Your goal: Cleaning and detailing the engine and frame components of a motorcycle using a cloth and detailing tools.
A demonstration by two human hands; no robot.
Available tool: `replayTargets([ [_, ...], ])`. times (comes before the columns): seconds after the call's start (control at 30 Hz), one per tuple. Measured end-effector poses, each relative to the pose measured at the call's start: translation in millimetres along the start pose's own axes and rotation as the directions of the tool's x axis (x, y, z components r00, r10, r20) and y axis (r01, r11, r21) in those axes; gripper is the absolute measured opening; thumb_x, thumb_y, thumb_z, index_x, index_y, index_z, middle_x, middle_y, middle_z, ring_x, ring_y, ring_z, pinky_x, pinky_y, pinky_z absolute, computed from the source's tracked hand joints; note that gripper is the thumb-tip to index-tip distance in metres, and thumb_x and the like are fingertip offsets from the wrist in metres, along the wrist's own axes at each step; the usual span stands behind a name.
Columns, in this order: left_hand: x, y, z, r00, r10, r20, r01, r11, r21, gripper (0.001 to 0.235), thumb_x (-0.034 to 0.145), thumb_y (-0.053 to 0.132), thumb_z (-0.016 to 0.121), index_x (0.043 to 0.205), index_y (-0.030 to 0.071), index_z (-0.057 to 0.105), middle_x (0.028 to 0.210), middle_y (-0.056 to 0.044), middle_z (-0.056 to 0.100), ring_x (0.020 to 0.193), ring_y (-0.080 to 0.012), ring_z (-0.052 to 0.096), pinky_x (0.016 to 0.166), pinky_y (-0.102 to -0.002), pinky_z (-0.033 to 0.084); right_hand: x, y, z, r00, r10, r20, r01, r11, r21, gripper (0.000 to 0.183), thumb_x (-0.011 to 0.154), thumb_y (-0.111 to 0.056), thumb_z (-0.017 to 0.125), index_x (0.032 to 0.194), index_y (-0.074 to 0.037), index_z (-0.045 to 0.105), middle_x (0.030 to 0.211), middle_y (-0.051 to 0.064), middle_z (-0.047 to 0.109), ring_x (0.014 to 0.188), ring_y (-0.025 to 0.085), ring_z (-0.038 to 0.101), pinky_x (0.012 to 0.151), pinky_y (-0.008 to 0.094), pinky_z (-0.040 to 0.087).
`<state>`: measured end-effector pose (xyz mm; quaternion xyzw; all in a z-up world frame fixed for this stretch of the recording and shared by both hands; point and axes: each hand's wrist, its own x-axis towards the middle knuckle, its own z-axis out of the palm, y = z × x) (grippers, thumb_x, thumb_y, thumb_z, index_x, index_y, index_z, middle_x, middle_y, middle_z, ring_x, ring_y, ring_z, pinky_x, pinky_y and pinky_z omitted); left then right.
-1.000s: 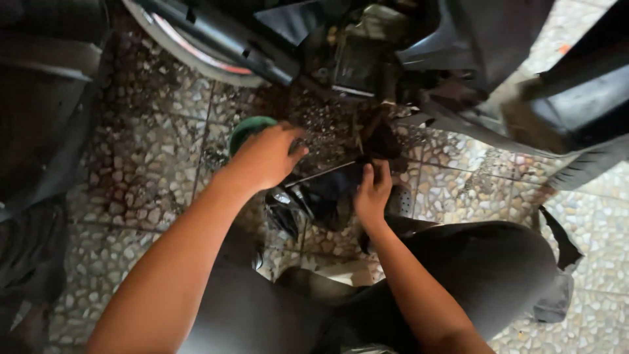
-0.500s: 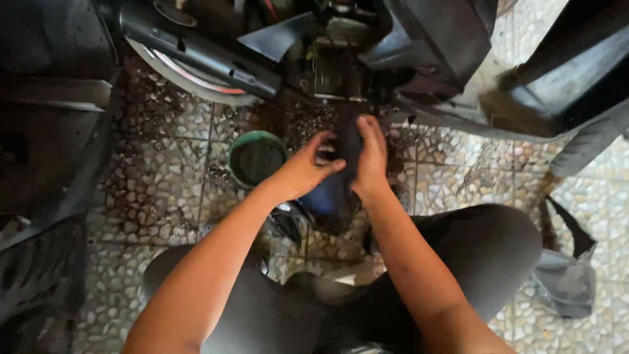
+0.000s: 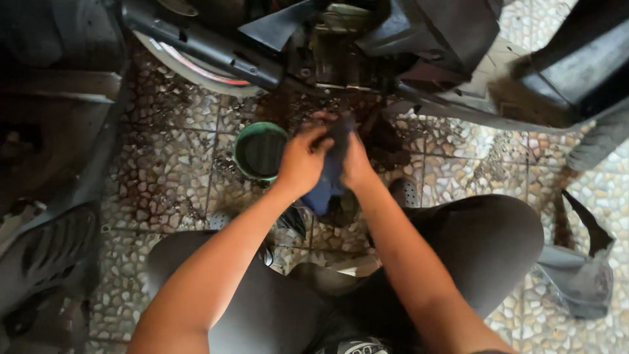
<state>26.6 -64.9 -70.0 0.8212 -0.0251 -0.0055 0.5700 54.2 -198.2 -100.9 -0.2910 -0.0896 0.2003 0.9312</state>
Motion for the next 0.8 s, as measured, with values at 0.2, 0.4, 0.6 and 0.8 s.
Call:
replayTargets([
  [0.2, 30.0, -42.0, -6.0, 0.975, -0.040, -0.220, 0.047, 0.999, 0.027, 0.026, 0.095, 0.014, 0.065, 0.117, 0.003, 0.072, 0.110, -0.020, 0.076, 0.103, -0.0326, 0.076, 0.090, -0.040, 0.058, -19.2, 38.6, 13.7, 0.893, -0.363, -0.267, -0.064, 0.484, -0.873, 0.055, 0.110, -0.036, 0.051, 0.149, 0.003, 0.049, 0.150, 0.018, 0.058, 0.141, 0.030, 0.053, 0.116, 0.035, 0.037],
  [0.4, 62.9, -76.5, 16.5, 0.924, -0.165, -0.344, 0.193, 0.980, 0.048, 0.026, 0.103, 0.020, 0.056, 0.116, 0.000, 0.068, 0.111, -0.027, 0.071, 0.107, -0.0477, 0.066, 0.091, -0.048, 0.054, -42.9, 22.7, 66.1, 0.731, -0.616, 0.294, 0.346, -0.036, -0.938, 0.048, 0.116, -0.038, 0.036, 0.145, -0.005, 0.055, 0.149, 0.021, 0.058, 0.145, 0.039, 0.053, 0.126, 0.047, 0.038],
  [0.6, 74.3, -57.6, 42.3, 0.914, -0.348, -0.207, 0.394, 0.883, 0.254, 0.029, 0.098, 0.023, 0.053, 0.115, 0.006, 0.070, 0.111, -0.028, 0.069, 0.109, -0.0497, 0.062, 0.091, -0.055, 0.051, -85.9, 40.3, 137.1, 0.823, -0.172, 0.541, 0.549, -0.001, -0.836, 0.051, 0.095, -0.045, 0.050, 0.128, -0.010, 0.069, 0.132, 0.012, 0.069, 0.134, 0.039, 0.060, 0.120, 0.071, 0.027],
  [0.8, 77.0, -74.3, 96.1, 0.949, -0.293, -0.117, 0.315, 0.900, 0.302, 0.029, 0.103, 0.023, 0.049, 0.113, 0.005, 0.070, 0.108, -0.028, 0.072, 0.104, -0.0492, 0.067, 0.091, -0.056, 0.053, -41.8, 15.4, 19.5, 0.809, -0.332, 0.486, 0.434, -0.221, -0.873, 0.040, 0.078, -0.022, 0.063, 0.115, -0.007, 0.068, 0.120, 0.015, 0.070, 0.118, 0.040, 0.064, 0.105, 0.061, 0.041],
])
